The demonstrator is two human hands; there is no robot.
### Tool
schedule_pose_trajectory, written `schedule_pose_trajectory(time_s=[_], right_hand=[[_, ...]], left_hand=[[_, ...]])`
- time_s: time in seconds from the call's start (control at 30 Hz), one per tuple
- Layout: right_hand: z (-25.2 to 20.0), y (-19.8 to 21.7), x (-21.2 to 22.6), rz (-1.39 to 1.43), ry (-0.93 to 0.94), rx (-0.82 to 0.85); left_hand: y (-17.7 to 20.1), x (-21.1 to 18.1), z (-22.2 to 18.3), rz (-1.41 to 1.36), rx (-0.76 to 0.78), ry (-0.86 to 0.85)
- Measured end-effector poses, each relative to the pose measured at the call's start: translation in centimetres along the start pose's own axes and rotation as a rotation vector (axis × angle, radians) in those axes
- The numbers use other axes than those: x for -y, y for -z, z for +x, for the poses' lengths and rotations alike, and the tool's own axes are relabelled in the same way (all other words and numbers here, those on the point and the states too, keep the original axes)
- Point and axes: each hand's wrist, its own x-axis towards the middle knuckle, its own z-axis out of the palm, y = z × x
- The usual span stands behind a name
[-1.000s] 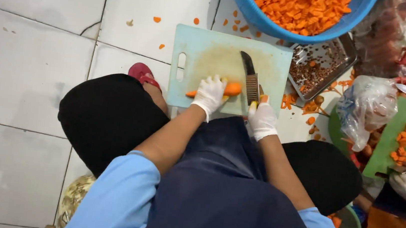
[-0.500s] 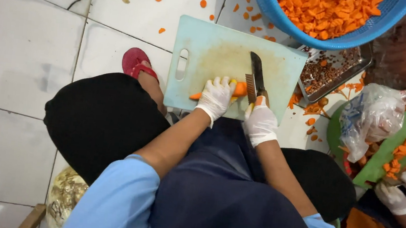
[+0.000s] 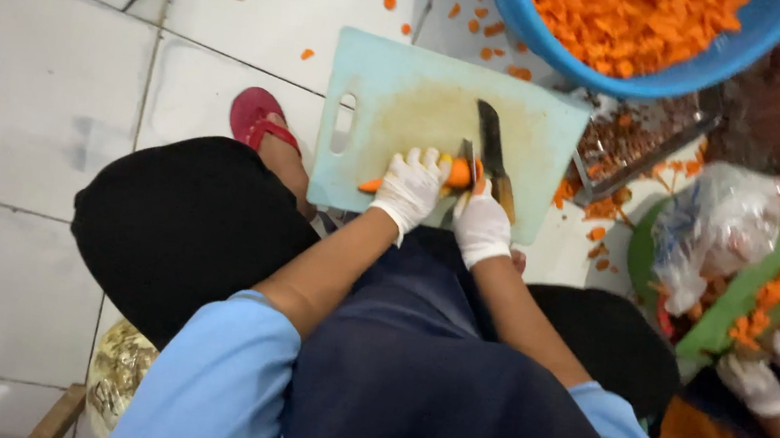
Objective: Slicing carrots into small pieces on a cutting board using a knife and transferring them to a container.
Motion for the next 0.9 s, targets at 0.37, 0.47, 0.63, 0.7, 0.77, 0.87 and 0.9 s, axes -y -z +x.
schedule_pose_trajectory(time_s=[0.37,0.47,0.63,0.7,0.77,0.87,0.9], right_hand=[[5.1,-2.8,-12.1,0.05,-0.269,-0.286],[4.8,-1.6,-9.6,-0.092,-0.151,-0.415],[5.5,-3.4,-4.8,-0.224,0.289,-0.672],[5.7,-5.3,-4.3,-0.411,0.19,-0.449],[5.4,-3.5,-4.4,-0.245,0.118,-0.222],[3.1,4.4,-4.8,0.018,-0.084,0.206],[1.8,7.9,-5.1,0.111,-0.218,0.404]], left_hand=[[3.8,0.4,0.0,-0.124,0.023,0.063],[3.9,0.5,1.0,-0.346,-0.037,0.174],[4.3,0.8,2.4,-0.913,-0.107,0.433],[4.7,0.9,2.7,-0.919,-0.1,0.54],[4.5,0.9,3.0,-0.975,-0.106,0.542],[3.6,0.7,3.2,-1.12,-0.097,0.565],[3.3,0.6,3.2,-1.211,-0.085,0.582]])
